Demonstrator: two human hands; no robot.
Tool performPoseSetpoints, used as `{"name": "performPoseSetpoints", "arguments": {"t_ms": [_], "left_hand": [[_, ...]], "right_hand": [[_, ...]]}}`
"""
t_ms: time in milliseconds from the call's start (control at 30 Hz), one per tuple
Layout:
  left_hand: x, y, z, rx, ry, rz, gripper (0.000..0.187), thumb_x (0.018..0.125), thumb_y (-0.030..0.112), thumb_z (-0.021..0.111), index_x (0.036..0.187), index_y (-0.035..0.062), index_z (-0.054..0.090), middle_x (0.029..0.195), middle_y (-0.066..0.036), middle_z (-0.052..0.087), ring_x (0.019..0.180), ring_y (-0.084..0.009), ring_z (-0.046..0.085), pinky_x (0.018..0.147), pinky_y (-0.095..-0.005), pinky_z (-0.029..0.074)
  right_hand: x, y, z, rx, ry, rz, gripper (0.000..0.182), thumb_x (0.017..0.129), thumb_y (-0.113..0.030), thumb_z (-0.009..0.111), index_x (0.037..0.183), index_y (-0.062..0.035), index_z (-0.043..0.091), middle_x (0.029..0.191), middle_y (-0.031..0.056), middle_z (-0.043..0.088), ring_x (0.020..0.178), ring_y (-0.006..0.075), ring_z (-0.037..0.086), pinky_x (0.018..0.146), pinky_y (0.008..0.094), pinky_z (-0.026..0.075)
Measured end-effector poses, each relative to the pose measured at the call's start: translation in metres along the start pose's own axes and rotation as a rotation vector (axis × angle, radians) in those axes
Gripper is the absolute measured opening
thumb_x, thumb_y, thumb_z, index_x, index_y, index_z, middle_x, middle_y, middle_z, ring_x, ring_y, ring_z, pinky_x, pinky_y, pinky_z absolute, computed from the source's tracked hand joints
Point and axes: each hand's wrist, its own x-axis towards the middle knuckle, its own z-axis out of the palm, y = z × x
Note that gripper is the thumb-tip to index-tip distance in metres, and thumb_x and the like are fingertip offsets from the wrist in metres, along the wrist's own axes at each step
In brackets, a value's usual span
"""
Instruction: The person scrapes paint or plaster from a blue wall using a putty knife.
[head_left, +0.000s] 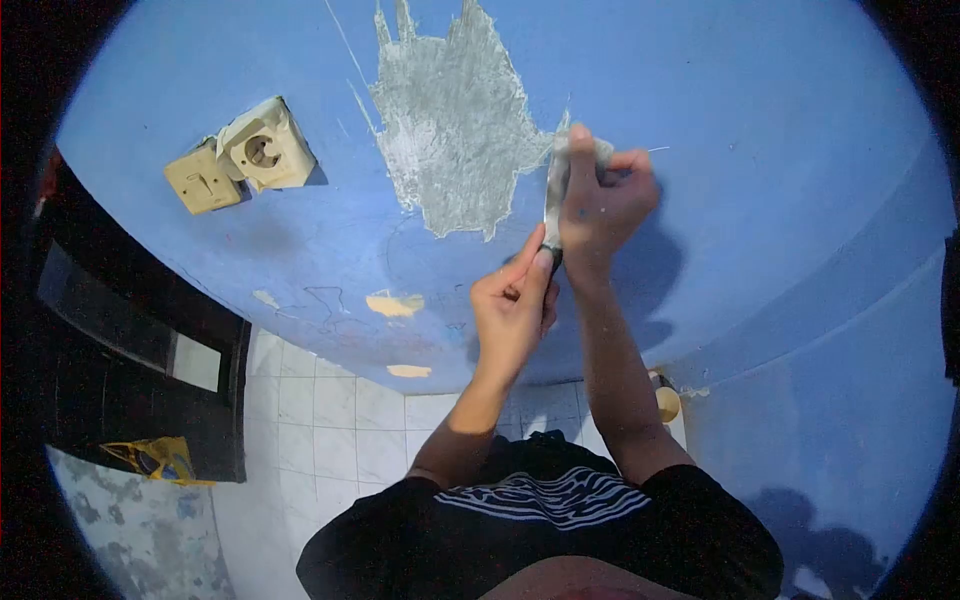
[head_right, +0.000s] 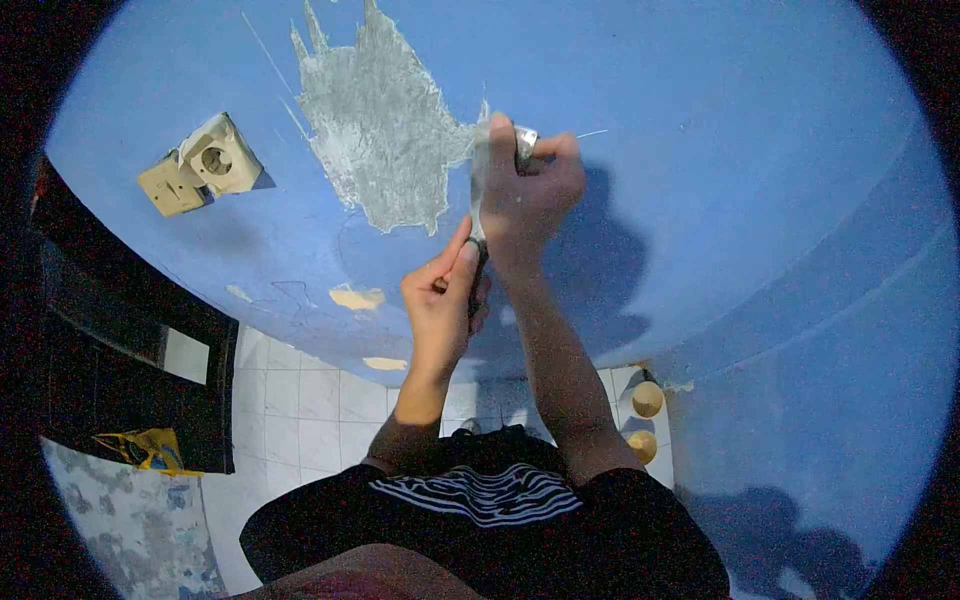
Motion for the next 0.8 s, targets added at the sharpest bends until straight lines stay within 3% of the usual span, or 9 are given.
{"name": "performPoseSetpoints", "arguments": {"t_ms": [233,333,400,600,633,700,733,800], "left_hand": [[-0.006,-0.001,0.006,-0.019,0.024,0.023,0.036,0.099,0.011,0.058,0.134,0.0032,0.057,0.059,0.005,0.05,0.047,-0.002,0.041,0.041,-0.0194,0.033],[-0.011,-0.012,-0.008,0.013,0.032,0.07,0.035,0.098,0.008,0.059,0.133,0.0027,0.058,0.06,0.004,0.052,0.046,-0.0021,0.042,0.042,-0.0193,0.033],[-0.012,-0.013,-0.013,0.003,0.036,0.1,0.035,0.097,0.007,0.059,0.132,0.0024,0.059,0.06,0.003,0.053,0.046,-0.0021,0.042,0.042,-0.0192,0.034],[-0.018,-0.002,-0.021,0.121,0.072,0.116,0.032,0.096,0.006,0.06,0.128,0.0022,0.062,0.061,0.002,0.057,0.047,-0.0023,0.044,0.043,-0.0186,0.035],[-0.018,-0.002,-0.022,0.123,0.075,0.107,0.032,0.096,0.006,0.06,0.127,0.0023,0.063,0.061,0.002,0.057,0.048,-0.0021,0.045,0.044,-0.0184,0.035],[-0.016,0.0,-0.018,0.121,0.078,0.094,0.032,0.095,0.006,0.06,0.127,0.0023,0.063,0.061,0.003,0.056,0.049,-0.002,0.045,0.045,-0.0181,0.035],[-0.012,0.004,-0.013,0.145,0.069,0.14,0.032,0.095,0.006,0.06,0.127,0.0021,0.063,0.062,0.003,0.056,0.049,-0.0017,0.045,0.045,-0.0178,0.035],[-0.009,0.004,-0.012,0.173,0.06,0.192,0.032,0.095,0.006,0.06,0.127,0.0019,0.063,0.062,0.004,0.056,0.05,-0.0015,0.045,0.045,-0.0175,0.035]], "right_hand": [[0.002,-0.004,-0.008,-0.138,-0.085,0.073,0.044,0.083,-0.024,0.079,0.064,-0.0072,0.043,0.055,-0.0033,0.049,0.051,0.0028,0.043,0.044,0.0231,0.034],[-0.018,0.006,-0.007,0.105,-0.076,0.083,0.04,0.085,-0.022,0.077,0.067,-0.007,0.044,0.055,-0.0035,0.05,0.05,0.0025,0.042,0.044,0.0215,0.031],[-0.027,0.008,-0.009,0.234,-0.1,0.224,0.036,0.087,-0.021,0.075,0.071,-0.0068,0.046,0.057,-0.0042,0.049,0.05,0.0019,0.039,0.044,0.0217,0.027],[-0.042,-0.005,-0.022,0.162,-0.189,0.319,0.034,0.089,-0.02,0.074,0.073,-0.0073,0.046,0.059,-0.0058,0.046,0.051,0.0014,0.037,0.044,0.0224,0.022],[-0.04,0.0,-0.019,0.159,-0.188,0.319,0.034,0.089,-0.02,0.074,0.073,-0.0073,0.046,0.059,-0.0058,0.046,0.051,0.0014,0.037,0.044,0.0224,0.022],[-0.034,0.009,-0.01,0.014,-0.112,0.054,0.035,0.089,-0.02,0.073,0.072,-0.0078,0.046,0.059,-0.0062,0.044,0.052,0.0012,0.036,0.045,0.0215,0.022],[-0.031,0.005,-0.011,0.01,-0.116,0.054,0.035,0.089,-0.02,0.073,0.072,-0.0078,0.046,0.059,-0.0062,0.044,0.052,0.0012,0.036,0.045,0.0215,0.022],[-0.024,-0.007,-0.008,0.182,-0.128,0.254,0.035,0.09,-0.02,0.073,0.071,-0.0075,0.045,0.059,-0.0062,0.044,0.054,0.0016,0.036,0.046,0.0222,0.024]]}}
